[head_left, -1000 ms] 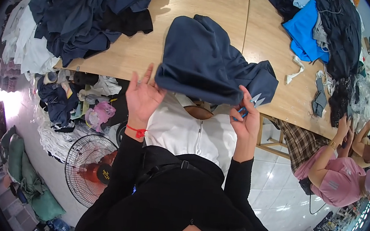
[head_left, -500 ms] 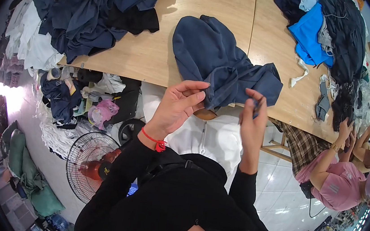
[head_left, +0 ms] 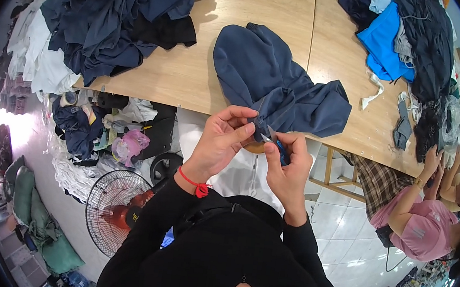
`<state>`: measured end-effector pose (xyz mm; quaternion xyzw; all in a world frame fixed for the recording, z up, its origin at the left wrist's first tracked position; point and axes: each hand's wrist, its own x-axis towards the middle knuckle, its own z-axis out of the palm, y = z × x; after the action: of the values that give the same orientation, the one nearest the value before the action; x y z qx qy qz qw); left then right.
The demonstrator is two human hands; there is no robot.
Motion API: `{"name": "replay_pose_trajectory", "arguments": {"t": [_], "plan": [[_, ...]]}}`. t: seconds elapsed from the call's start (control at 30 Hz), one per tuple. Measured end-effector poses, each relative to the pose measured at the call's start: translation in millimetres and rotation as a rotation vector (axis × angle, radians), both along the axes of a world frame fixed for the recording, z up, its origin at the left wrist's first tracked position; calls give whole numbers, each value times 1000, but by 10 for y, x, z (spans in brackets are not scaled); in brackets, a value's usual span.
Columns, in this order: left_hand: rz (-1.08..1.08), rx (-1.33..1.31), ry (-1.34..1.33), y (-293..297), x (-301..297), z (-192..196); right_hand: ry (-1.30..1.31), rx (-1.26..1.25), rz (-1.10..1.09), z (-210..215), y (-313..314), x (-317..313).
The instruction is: Inspecting and trimming loose threads from a pair of shorts in a factory setting.
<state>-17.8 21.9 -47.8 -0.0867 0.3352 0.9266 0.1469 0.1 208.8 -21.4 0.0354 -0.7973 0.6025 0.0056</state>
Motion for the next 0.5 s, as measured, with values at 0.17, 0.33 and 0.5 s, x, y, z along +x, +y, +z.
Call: {"name": "replay_pose_trajectory", "arguments": {"t": [0.17,0.33,0.5], "plan": [[-23,-5,-4,-26,0,28,38,22,7,-9,-31,-41],[-18,-21,-21,-27,13,-17,75,-4,-45,-35,-89,-60],[-18,-7,-16,-21,6,-38,68,11,-47,-26,-64,-44]]}}
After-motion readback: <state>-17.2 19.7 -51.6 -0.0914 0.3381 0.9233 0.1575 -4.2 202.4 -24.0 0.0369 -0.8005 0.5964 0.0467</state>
